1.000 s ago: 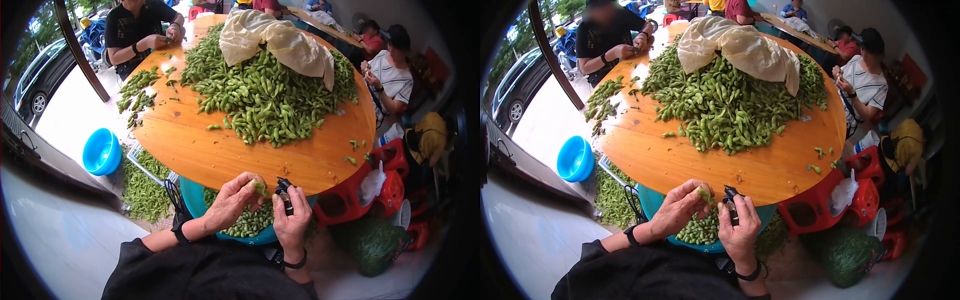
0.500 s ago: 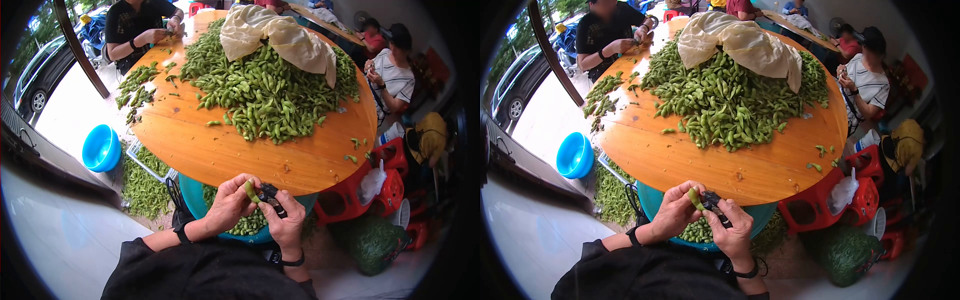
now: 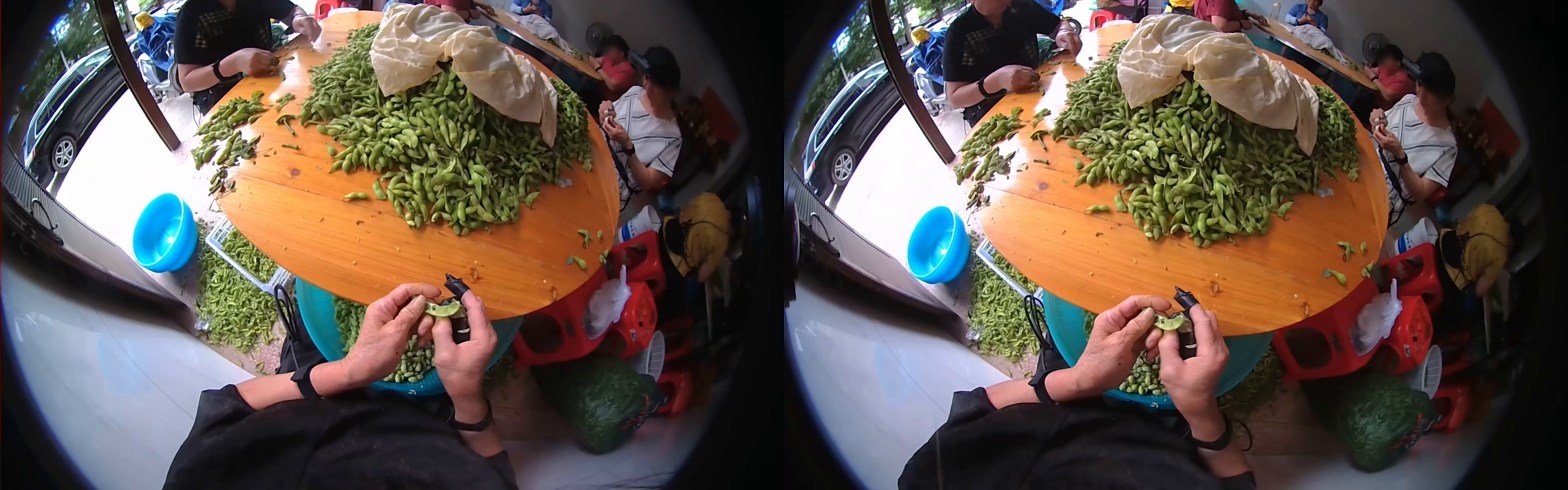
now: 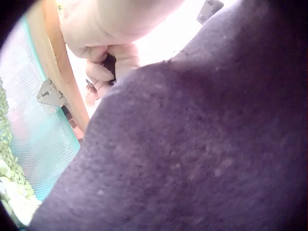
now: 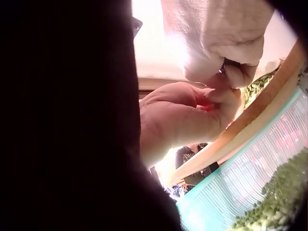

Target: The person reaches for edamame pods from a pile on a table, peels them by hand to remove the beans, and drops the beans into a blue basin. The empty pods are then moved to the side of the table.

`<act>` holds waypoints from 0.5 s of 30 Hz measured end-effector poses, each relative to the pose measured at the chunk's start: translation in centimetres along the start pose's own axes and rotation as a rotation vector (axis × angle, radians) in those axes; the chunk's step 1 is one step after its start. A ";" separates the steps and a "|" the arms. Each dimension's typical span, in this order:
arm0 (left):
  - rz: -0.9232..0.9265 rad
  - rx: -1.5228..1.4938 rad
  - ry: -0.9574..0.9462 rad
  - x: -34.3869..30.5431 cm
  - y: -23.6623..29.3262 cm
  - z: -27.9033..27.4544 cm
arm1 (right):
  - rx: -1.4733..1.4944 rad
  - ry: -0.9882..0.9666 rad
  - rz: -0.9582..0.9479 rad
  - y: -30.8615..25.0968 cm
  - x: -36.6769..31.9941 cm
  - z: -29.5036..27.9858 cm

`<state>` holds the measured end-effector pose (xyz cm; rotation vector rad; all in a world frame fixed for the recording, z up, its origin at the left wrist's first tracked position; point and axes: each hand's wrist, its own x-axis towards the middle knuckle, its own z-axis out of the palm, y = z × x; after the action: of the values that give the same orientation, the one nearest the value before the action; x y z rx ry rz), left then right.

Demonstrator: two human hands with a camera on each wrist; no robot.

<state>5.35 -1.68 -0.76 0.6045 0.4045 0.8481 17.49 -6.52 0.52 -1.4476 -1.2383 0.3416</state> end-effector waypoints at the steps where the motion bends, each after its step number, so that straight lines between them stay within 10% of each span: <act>1: -0.026 0.002 0.084 -0.1 0.8 1.0 | 0.279 -0.087 0.358 -1.0 0.2 -0.9; 4: -0.120 0.183 -0.055 0.1 1.7 -0.5 | 0.761 -0.182 0.591 -0.9 0.9 -2.5; 8: -0.207 0.617 -0.246 0.4 2.0 -2.2 | 0.686 -0.254 0.600 -1.1 1.1 -3.5; 12: 0.235 1.116 -0.357 0.1 2.9 -1.1 | 0.452 -0.342 0.468 -1.6 0.8 -3.7; 15: 0.178 1.103 -0.415 -0.1 2.9 -1.7 | 0.423 -0.393 0.459 -1.7 0.6 -4.7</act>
<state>2.72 0.31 -0.20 1.8236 0.4200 0.5866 20.52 -8.93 3.72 -1.3114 -1.0354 1.1736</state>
